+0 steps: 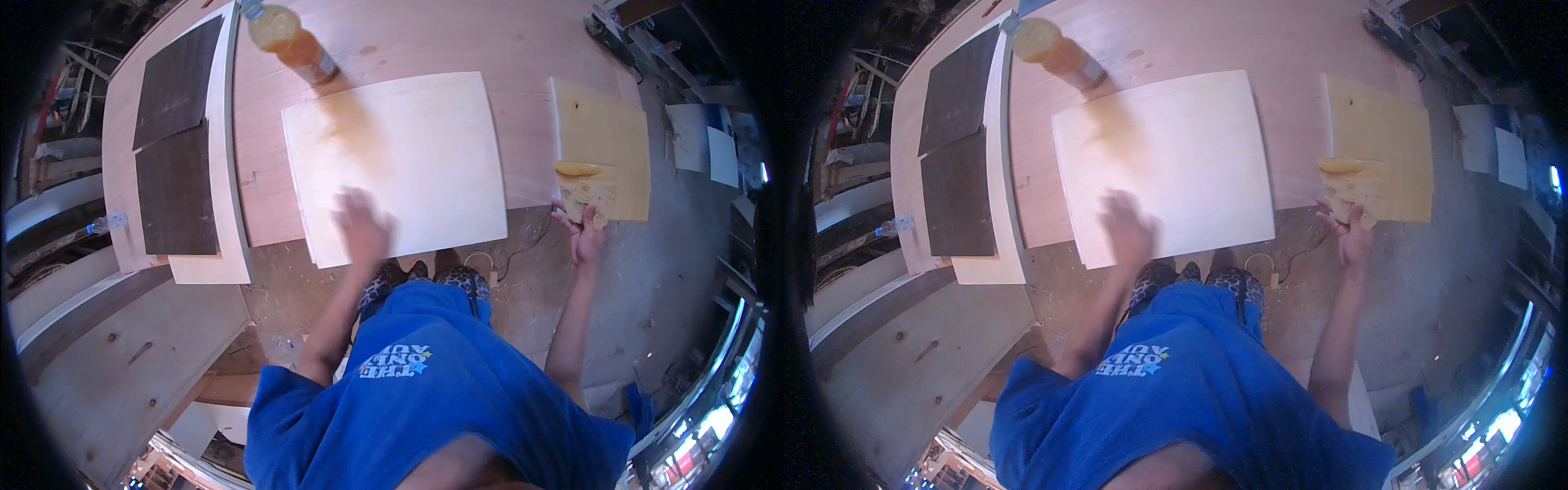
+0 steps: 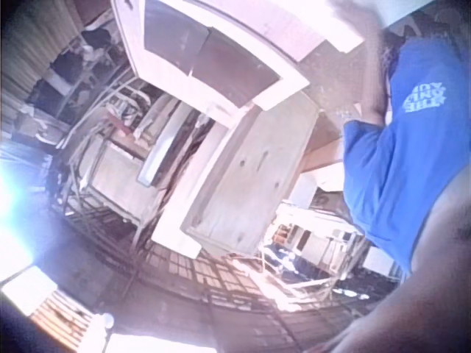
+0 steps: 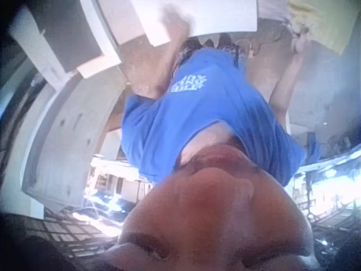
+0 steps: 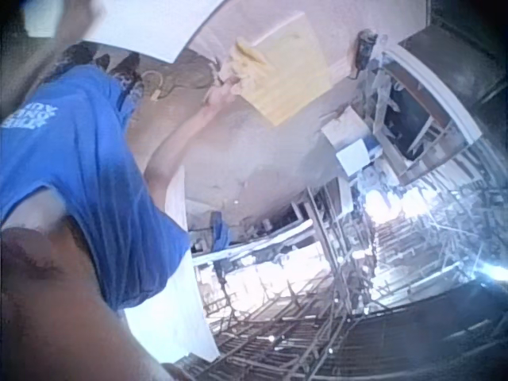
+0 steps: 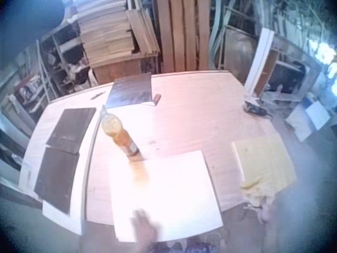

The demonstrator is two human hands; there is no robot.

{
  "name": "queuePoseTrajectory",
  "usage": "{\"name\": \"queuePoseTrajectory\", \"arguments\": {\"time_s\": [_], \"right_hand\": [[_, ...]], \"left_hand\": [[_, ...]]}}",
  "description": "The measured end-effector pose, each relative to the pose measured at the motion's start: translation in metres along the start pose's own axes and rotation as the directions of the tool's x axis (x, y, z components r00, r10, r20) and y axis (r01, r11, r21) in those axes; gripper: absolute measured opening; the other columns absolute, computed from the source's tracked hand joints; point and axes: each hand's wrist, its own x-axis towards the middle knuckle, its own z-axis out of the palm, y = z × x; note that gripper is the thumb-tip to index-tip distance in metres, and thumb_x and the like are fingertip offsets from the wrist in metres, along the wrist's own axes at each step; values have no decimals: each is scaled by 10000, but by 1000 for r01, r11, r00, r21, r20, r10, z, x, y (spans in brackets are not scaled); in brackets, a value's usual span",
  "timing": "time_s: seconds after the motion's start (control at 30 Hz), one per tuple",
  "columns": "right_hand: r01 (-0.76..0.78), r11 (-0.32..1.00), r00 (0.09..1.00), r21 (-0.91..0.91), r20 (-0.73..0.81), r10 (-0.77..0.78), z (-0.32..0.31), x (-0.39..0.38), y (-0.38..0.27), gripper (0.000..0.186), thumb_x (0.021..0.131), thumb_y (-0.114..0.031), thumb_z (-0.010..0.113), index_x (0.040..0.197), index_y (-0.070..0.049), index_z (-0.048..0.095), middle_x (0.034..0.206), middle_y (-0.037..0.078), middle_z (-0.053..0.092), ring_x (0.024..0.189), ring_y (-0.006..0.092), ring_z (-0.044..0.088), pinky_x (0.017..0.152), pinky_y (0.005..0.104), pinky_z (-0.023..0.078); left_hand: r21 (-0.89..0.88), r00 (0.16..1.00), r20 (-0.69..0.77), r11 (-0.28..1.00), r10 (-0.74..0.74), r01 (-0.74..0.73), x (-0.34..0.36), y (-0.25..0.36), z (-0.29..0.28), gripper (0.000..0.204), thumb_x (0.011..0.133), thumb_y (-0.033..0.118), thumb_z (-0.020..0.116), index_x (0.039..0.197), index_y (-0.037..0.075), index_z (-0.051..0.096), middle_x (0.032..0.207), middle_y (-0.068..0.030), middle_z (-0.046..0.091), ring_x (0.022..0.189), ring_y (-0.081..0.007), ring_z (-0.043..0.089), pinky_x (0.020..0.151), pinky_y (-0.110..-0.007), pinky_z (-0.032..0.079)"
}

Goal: The person pours a yellow liquid from a plastic bottle onto a rectangular wooden board and spreads it evenly with a cloth. The person flips the board over and repeats the application on the other side, then sets the board aside.

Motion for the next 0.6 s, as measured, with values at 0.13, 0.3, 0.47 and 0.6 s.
{"name": "queuePoseTrajectory", "arguments": {"time_s": [0.13, 0.3, 0.47, 0.6], "right_hand": [[24, 999, 1000, -33, 4, -24, 41, -20, 0, 597, 1088, -386, 463, 1519, -4, 305, 1380, 228, 575, 1126, 422, 681, 836, 469, 646], [2, 980, 998, -197, 62, 11, 76, -46, -1, 614, 1079, -438, 465, 1470, 30, 391, 1331, 211, 616, 1100, 386, 703, 833, 443, 646], [33, 967, 995, -255, 96, -8, 125, -45, -14, 602, 1070, -441, 505, 1418, 47, 452, 1242, 189, 661, 1024, 346, 735, 799, 395, 645], [58, 958, 992, -280, 125, -24, 153, -40, -36, 579, 1070, -412, 528, 1408, 53, 462, 1201, 177, 678, 1005, 326, 742, 797, 373, 642]], "left_hand": [[-420, 323, -84, 261, 943, -869, -84, 7, 15, 725, 937, 459, 626, 1579, 216, 395, 1667, -131, 310, 1558, -337, 236, 1247, -585, 153], [-113, 877, 193, 898, 440, -425, 54, -77, -30, 845, 964, 561, 568, 1645, 195, 227, 1721, -75, 168, 1585, -306, 147, 1235, -645, 106], [-78, 981, -187, 995, 50, -66, 175, -69, -25, 922, 1002, 629, 437, 1635, 21, 153, 1711, -207, 96, 1588, -377, 31, 1250, -610, 33], [-55, 988, -109, 992, 111, -117, 206, 48, -14, 956, 961, 635, 492, 1624, 12, 199, 1717, -184, 96, 1588, -370, 46, 1243, -634, 17]]}}
